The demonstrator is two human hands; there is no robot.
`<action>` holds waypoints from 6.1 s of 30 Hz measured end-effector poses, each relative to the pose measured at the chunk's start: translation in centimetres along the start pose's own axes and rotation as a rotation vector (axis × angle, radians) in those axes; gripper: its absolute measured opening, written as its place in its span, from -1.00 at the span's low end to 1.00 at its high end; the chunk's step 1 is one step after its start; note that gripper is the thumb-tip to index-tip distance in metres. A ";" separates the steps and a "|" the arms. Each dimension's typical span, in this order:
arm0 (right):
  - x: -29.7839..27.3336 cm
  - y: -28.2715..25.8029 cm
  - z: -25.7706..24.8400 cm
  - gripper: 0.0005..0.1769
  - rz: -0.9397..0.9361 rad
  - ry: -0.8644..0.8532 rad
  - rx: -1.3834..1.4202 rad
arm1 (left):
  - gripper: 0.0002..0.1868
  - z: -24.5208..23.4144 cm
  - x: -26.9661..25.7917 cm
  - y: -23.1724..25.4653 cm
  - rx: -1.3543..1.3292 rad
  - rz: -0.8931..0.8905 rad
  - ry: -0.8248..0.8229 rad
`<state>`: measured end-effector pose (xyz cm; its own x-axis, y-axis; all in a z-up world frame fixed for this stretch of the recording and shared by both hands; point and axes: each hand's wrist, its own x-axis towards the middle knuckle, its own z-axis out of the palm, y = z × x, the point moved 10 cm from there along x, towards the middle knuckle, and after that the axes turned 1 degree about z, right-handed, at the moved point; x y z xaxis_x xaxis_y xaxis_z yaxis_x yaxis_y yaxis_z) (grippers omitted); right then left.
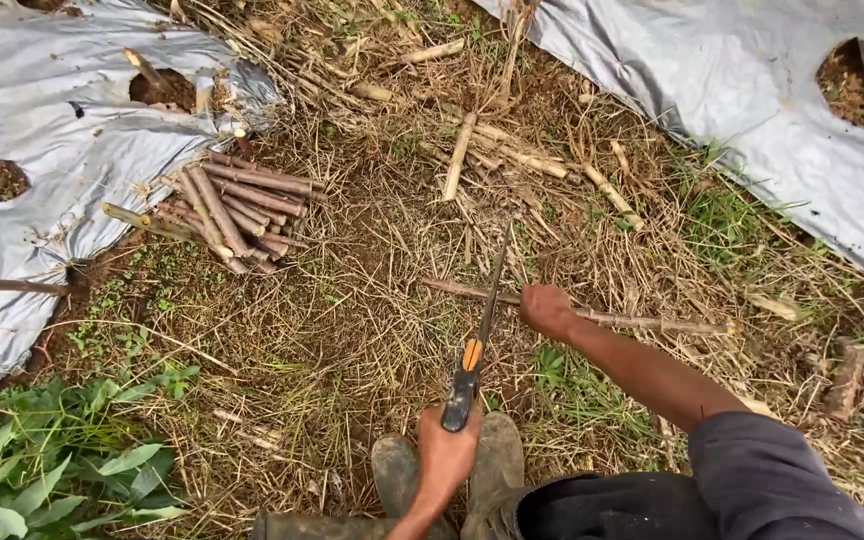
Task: The person sits on the ground and uses a hand saw to cut long sticks into shorter pieces. The cut pieces are placed in a pile on a white tarp to the left, while the person continues to saw additional sticks from a nearby pile.
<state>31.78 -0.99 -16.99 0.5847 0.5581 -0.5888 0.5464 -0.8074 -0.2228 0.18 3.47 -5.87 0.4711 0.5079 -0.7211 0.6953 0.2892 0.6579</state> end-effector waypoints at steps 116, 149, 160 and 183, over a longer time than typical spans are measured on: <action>-2.4 -1.4 -2.3 -0.73 0.172 -0.214 -0.027 | -0.67 -1.5 -1.0 5.1 0.070 0.146 -0.071; -1.4 -0.8 -1.0 -0.73 0.107 -0.123 -0.202 | -0.78 0.5 2.3 3.8 0.018 0.232 -0.011; -0.1 -0.2 0.8 -0.50 -0.039 0.030 -0.096 | -0.68 0.0 -0.4 4.0 0.136 0.187 -0.022; -2.1 -1.6 -0.8 -0.81 0.142 -0.222 -0.011 | -0.75 -0.1 1.7 4.0 0.027 0.143 -0.028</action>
<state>30.18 -0.71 -14.83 0.5107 0.3827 -0.7699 0.4756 -0.8717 -0.1178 3.66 5.54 -4.43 0.5815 0.5191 -0.6264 0.6341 0.1931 0.7487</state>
